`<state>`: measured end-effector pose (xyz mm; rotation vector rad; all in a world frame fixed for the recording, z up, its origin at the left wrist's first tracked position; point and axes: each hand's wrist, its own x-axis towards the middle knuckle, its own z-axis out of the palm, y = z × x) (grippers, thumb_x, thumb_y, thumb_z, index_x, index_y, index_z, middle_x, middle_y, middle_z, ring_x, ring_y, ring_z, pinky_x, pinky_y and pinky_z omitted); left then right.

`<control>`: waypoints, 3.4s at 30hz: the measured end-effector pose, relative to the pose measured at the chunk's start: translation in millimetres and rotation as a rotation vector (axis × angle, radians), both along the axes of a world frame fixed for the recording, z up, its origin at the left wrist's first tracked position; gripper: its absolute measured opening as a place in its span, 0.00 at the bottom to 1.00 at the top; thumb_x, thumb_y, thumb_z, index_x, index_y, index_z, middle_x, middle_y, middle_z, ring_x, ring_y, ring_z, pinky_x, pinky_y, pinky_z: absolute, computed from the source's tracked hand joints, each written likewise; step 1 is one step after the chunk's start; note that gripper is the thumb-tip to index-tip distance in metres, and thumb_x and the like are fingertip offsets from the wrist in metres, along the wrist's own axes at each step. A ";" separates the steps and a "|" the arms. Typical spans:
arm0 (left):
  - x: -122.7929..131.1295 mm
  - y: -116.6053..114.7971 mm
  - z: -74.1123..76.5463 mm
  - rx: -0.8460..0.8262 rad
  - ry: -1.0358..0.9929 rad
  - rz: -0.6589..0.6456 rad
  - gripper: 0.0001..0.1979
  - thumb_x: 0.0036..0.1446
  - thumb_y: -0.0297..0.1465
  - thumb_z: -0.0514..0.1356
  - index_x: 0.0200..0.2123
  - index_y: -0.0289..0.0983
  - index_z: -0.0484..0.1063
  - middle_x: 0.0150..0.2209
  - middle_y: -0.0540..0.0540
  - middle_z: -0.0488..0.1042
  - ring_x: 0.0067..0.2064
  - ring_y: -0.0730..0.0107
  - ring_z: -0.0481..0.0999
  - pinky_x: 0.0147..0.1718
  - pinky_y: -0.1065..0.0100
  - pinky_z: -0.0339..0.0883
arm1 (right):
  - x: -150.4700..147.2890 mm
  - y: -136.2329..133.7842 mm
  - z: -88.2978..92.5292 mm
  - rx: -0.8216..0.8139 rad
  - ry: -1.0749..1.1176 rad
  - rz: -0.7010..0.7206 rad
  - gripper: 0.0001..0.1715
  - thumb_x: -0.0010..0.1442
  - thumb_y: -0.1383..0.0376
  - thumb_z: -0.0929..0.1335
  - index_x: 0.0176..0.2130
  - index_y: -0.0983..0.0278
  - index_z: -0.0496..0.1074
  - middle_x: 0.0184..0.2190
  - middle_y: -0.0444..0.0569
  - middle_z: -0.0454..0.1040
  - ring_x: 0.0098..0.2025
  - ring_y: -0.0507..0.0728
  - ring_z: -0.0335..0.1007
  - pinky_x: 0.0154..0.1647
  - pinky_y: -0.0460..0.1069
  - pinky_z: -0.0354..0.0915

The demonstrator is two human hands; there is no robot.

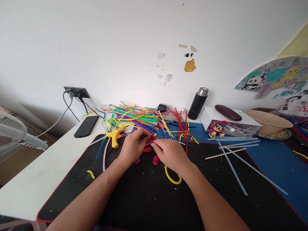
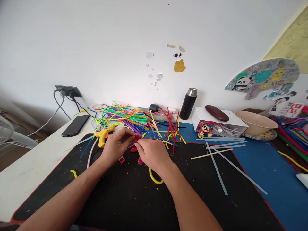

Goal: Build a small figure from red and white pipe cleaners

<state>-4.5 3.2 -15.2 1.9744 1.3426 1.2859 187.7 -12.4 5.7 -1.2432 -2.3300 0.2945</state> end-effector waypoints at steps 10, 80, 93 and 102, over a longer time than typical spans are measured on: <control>4.7 -6.1 8.2 -0.027 0.022 -0.109 0.02 0.62 0.28 0.62 0.35 0.40 0.72 0.32 0.52 0.79 0.33 0.68 0.78 0.36 0.69 0.72 | 8.8 2.0 7.9 0.053 0.171 -0.060 0.14 0.72 0.64 0.67 0.36 0.60 0.79 0.28 0.44 0.80 0.30 0.55 0.75 0.32 0.48 0.57; 10.9 -9.6 12.7 -0.144 -0.512 -0.099 0.12 0.54 0.36 0.72 0.32 0.39 0.71 0.30 0.50 0.78 0.31 0.68 0.79 0.34 0.66 0.76 | -2.3 6.1 -4.6 -0.665 0.642 -0.006 0.22 0.70 0.54 0.65 0.28 0.62 0.67 0.19 0.40 0.70 0.15 0.47 0.62 0.19 0.43 0.55; 9.5 -6.1 5.9 -0.146 -0.400 -0.116 0.04 0.59 0.31 0.66 0.33 0.38 0.73 0.34 0.48 0.78 0.36 0.67 0.77 0.38 0.67 0.72 | -9.0 0.6 -6.7 -0.700 0.550 0.044 0.21 0.71 0.57 0.64 0.28 0.62 0.69 0.19 0.41 0.74 0.16 0.48 0.66 0.20 0.43 0.58; 7.4 -3.6 9.7 -0.185 -0.548 -0.157 0.08 0.57 0.31 0.69 0.34 0.38 0.72 0.35 0.49 0.77 0.36 0.70 0.76 0.37 0.69 0.72 | -1.5 3.1 -4.3 -0.674 0.552 0.057 0.21 0.71 0.54 0.65 0.30 0.63 0.72 0.24 0.44 0.76 0.21 0.51 0.72 0.23 0.44 0.61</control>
